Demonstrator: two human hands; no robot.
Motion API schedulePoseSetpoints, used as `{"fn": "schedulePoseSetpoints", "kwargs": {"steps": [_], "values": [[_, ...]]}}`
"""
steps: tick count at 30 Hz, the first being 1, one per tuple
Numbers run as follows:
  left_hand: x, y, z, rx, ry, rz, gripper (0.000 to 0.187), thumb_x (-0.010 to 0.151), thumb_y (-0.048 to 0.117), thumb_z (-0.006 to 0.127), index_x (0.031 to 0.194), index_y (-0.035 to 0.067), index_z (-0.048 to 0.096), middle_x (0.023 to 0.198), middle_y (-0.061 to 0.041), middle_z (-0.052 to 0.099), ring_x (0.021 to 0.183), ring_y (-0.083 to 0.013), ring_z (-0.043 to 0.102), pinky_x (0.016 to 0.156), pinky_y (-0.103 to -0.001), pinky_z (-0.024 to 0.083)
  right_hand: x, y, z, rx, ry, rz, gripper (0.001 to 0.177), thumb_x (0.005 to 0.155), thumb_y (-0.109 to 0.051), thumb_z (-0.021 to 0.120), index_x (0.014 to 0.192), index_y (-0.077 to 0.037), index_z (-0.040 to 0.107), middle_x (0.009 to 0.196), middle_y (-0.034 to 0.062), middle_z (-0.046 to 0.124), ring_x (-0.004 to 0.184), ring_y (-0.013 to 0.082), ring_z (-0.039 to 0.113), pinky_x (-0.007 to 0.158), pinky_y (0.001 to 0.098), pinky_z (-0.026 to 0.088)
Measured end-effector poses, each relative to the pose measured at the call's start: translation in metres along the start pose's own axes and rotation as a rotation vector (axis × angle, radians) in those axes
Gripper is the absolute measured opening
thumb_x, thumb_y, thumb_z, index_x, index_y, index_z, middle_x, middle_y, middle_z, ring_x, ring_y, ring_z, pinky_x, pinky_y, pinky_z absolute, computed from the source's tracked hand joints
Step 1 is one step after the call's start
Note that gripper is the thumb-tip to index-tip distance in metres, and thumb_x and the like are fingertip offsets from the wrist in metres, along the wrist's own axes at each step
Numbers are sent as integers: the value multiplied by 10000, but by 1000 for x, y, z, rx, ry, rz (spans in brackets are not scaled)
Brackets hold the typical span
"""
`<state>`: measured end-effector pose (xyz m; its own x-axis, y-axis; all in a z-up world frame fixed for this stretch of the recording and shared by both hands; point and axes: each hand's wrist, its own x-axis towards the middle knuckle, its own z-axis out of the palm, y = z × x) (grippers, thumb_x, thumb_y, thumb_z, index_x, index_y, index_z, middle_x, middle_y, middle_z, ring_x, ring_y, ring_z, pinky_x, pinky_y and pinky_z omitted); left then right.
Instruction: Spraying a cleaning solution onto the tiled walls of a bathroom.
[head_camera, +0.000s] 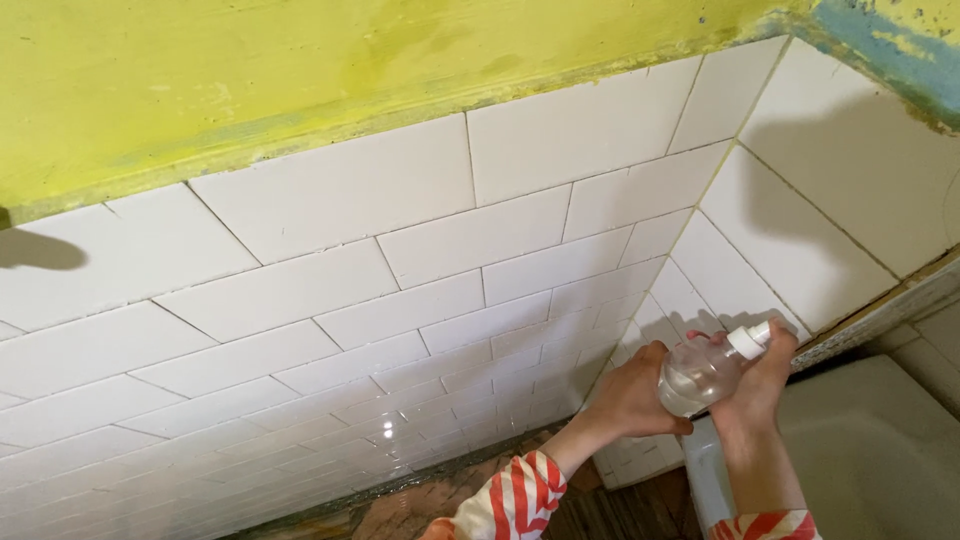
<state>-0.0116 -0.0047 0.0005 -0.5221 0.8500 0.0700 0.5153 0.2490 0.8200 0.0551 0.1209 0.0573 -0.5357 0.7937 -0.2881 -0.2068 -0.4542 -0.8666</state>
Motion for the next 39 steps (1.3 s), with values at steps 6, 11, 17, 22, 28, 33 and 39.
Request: {"fn": "schedulePoseSetpoints", "kwargs": {"steps": [6,11,17,22,28,33,39], "values": [[-2,4,-8,-11,45,6,870,548,375,863,1247,-12,518,1154,-197,639,1034,-372,674,856,-436,553,22,11,-9,39,-15,11,478,998,-568,426,1151,-120,494,884,58,536,927,298,656,878,518,551],[5,2,-11,-7,63,14,858,527,367,867,1224,-8,536,1151,-201,645,1032,-373,678,858,-440,553,18,2,5,4,12,31,495,990,-592,405,1134,-141,549,909,48,554,912,267,634,865,517,546],[13,-4,-10,26,51,-35,891,513,387,873,1230,-5,517,1134,-183,642,1031,-358,669,869,-429,548,29,6,7,32,-31,44,453,996,-560,412,1086,-131,528,886,53,541,917,313,662,859,536,540],[16,-6,-16,20,75,-29,870,534,394,877,1227,0,528,1145,-178,636,1062,-354,652,869,-424,546,23,-7,25,27,-46,117,456,980,-572,426,1072,-144,555,849,55,529,913,330,663,866,530,538],[20,2,-27,34,135,-4,863,528,377,869,1222,-1,524,1175,-192,640,1065,-367,666,879,-432,549,29,-11,32,73,-34,63,404,960,-524,464,1060,-141,547,874,42,546,930,314,666,891,550,574],[25,1,-29,2,130,-31,859,546,362,863,1237,-5,509,1159,-202,637,1042,-379,666,873,-439,548,29,-19,40,4,-111,65,457,994,-568,444,1054,-131,563,854,38,534,904,304,657,866,500,546],[21,-9,-23,12,136,28,857,545,362,870,1233,-11,521,1161,-185,619,1085,-372,643,900,-443,538,49,4,23,46,-128,20,417,1006,-525,439,1060,-132,569,835,58,571,915,327,670,884,522,555]]}}
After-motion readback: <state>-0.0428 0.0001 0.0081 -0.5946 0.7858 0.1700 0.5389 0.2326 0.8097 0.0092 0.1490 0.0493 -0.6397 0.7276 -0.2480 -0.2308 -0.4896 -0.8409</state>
